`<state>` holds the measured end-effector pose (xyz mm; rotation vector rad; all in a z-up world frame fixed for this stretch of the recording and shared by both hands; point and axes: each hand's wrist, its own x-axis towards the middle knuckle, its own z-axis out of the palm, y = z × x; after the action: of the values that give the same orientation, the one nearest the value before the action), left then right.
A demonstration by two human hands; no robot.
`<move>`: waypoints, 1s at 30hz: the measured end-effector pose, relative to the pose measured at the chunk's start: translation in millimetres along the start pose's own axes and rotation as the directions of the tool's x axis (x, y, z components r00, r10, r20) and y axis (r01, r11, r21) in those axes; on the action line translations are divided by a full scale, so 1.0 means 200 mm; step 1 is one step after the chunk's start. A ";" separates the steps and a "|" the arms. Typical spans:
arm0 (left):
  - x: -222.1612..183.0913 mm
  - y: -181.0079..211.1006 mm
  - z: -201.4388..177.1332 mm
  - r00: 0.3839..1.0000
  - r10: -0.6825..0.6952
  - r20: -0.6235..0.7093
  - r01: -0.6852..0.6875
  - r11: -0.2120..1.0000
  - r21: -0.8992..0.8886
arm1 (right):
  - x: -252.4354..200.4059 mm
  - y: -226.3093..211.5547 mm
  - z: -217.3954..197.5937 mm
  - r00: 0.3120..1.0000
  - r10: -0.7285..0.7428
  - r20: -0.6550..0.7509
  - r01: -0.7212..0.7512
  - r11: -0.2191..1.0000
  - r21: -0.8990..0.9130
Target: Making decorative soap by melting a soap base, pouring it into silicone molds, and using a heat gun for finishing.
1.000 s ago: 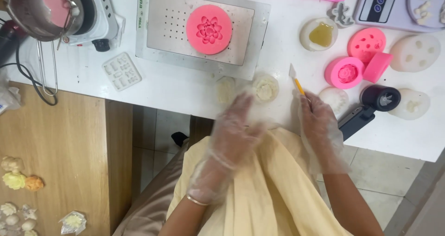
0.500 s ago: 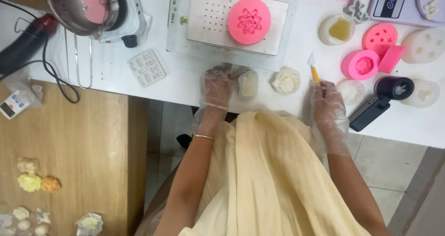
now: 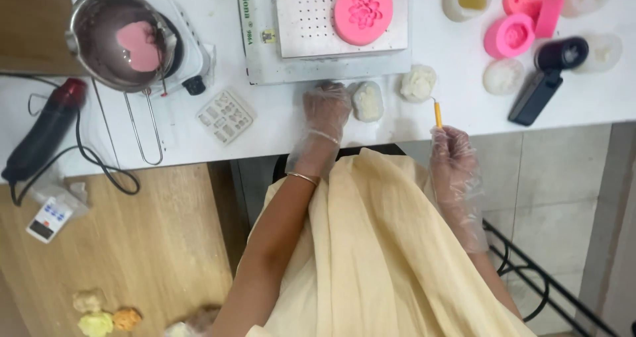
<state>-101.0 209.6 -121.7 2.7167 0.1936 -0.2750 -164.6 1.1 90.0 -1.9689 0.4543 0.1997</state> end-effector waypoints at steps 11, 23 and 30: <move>-0.07 -0.18 -0.10 0.900 0.435 0.000 -0.410 0.849 0.333 | -0.17 0.51 0.09 0.967 0.138 -0.214 -0.101 0.979 0.176; -0.07 -0.29 -0.23 0.845 0.535 -0.006 -0.490 0.778 0.394 | -0.14 0.59 0.09 0.918 0.375 -0.131 -0.308 0.881 0.359; -0.10 -0.21 -0.29 0.923 0.383 0.023 -0.380 0.903 0.200 | -0.08 0.36 -0.04 0.907 0.398 -0.134 -0.354 0.897 0.265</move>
<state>-117.4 269.4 -81.9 2.8782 -0.3826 -0.1621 -207.5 -28.3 38.4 -1.6568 0.9441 0.1976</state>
